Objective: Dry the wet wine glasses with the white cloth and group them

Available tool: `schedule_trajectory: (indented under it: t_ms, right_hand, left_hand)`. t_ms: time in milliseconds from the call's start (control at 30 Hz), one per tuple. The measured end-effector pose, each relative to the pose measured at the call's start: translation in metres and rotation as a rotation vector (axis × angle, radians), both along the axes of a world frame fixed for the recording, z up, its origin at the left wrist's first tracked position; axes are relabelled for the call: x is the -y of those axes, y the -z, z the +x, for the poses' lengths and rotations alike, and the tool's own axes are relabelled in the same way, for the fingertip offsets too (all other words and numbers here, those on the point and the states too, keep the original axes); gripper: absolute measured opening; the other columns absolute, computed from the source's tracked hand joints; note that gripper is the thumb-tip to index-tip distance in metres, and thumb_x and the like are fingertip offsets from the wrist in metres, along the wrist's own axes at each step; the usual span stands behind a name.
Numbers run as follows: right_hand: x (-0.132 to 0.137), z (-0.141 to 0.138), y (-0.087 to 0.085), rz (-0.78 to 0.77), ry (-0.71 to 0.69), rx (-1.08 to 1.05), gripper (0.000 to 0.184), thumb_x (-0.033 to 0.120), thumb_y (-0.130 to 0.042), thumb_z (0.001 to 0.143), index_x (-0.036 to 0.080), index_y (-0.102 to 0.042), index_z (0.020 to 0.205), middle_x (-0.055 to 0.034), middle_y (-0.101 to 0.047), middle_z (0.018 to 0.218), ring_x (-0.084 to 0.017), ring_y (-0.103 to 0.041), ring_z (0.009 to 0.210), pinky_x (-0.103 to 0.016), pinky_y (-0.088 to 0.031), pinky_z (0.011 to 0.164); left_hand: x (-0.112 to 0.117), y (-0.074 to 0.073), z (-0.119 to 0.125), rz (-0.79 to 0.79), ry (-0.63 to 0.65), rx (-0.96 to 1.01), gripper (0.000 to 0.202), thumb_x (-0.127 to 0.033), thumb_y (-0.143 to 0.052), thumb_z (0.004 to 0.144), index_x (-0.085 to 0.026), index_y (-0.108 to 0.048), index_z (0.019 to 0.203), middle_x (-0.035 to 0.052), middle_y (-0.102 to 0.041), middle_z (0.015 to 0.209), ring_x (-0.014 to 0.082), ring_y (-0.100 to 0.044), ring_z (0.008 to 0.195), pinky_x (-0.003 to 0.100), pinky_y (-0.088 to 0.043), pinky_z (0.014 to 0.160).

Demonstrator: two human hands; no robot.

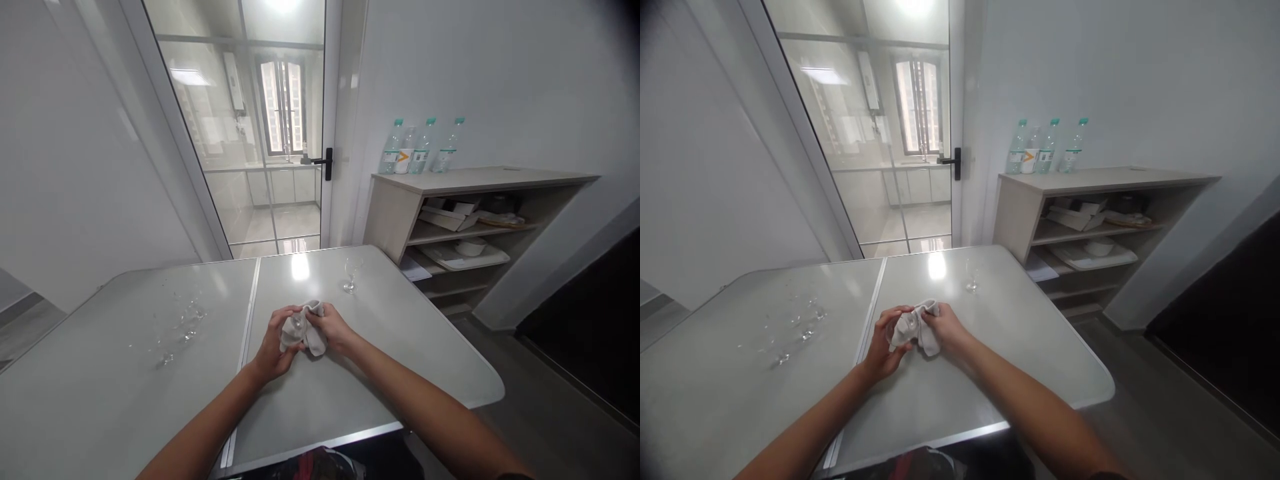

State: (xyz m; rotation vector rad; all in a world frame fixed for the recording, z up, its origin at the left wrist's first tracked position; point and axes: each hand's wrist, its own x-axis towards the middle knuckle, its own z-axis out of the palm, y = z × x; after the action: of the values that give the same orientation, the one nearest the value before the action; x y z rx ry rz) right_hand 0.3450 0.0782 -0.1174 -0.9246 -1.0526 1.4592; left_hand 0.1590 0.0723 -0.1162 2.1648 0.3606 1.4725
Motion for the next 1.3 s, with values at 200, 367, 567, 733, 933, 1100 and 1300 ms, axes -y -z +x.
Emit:
schedule_trajectory:
  t_ms: [200,367,567,733,933,1100,1300]
  right_hand:
    - [-0.005,0.010,0.004,0.138,0.182,0.542,0.023,0.033,-0.075,0.073,0.017,-0.060,0.065,0.0031,-0.056,0.062,-0.014,-0.049,0.062,-0.025,-0.037,0.058]
    - [0.001,0.016,-0.017,0.451,0.097,0.825,0.004,0.017,-0.068,0.075,0.018,-0.066,0.078,-0.0029,-0.062,0.093,-0.017,-0.060,0.083,-0.027,-0.048,0.079]
    - [0.021,0.009,-0.027,0.724,-0.378,1.273,0.057,0.016,-0.069,0.075,0.026,-0.060,0.130,-0.0069,-0.055,0.127,-0.017,-0.063,0.081,-0.031,-0.049,0.077]
    - [0.027,0.001,-0.030,0.759,-0.394,1.530,0.057,0.034,-0.065,0.086,0.027,-0.052,0.141,-0.0126,-0.051,0.138,-0.020,-0.066,0.074,-0.034,-0.049,0.066]
    - [0.027,-0.002,-0.028,0.754,-0.434,1.578,0.048,0.033,-0.065,0.085,0.022,-0.057,0.131,-0.0134,-0.059,0.134,-0.023,-0.070,0.078,-0.033,-0.050,0.064]
    - [0.027,-0.003,-0.026,0.759,-0.447,1.548,0.054,0.036,-0.062,0.087,0.024,-0.052,0.138,-0.0133,-0.060,0.139,-0.026,-0.073,0.085,-0.035,-0.052,0.066]
    - [0.025,0.000,-0.026,0.655,-0.335,1.565,0.067,0.032,-0.064,0.082,0.019,-0.045,0.145,-0.0209,-0.053,0.149,-0.032,-0.074,0.093,-0.040,-0.055,0.074]
  left_hand:
    - [0.003,-0.001,0.002,-0.014,-0.110,-0.023,0.064,-0.030,-0.067,0.092,-0.024,-0.036,0.148,0.0176,-0.052,0.134,0.0324,-0.054,0.129,0.057,-0.047,0.108]
    - [-0.001,-0.004,0.004,-0.240,-0.286,0.111,0.053,-0.034,-0.065,0.094,-0.024,-0.041,0.141,0.0148,-0.051,0.134,0.0285,-0.055,0.128,0.054,-0.042,0.114]
    - [-0.006,-0.009,0.005,-0.454,-0.341,0.132,0.049,-0.040,-0.067,0.093,-0.026,-0.045,0.134,0.0116,-0.054,0.134,0.0252,-0.057,0.126,0.051,-0.043,0.115]
    - [-0.008,-0.006,0.006,-0.471,-0.342,0.078,0.050,-0.042,-0.070,0.090,-0.026,-0.047,0.131,0.0113,-0.056,0.133,0.0261,-0.059,0.126,0.051,-0.044,0.114]
    - [-0.015,0.003,0.004,-0.471,-0.379,0.048,0.053,-0.042,-0.070,0.090,-0.025,-0.046,0.133,0.0121,-0.057,0.133,0.0267,-0.060,0.126,0.052,-0.044,0.114]
    - [-0.018,0.002,0.003,-0.474,-0.386,-0.014,0.069,-0.041,-0.070,0.089,-0.028,-0.037,0.148,0.0137,-0.051,0.146,0.0290,-0.052,0.136,0.053,-0.041,0.116]
    - [-0.013,-0.005,0.003,-0.487,-0.406,-0.034,0.076,-0.041,-0.069,0.090,-0.034,-0.029,0.155,0.0126,-0.034,0.162,0.0314,-0.043,0.145,0.058,-0.035,0.118]
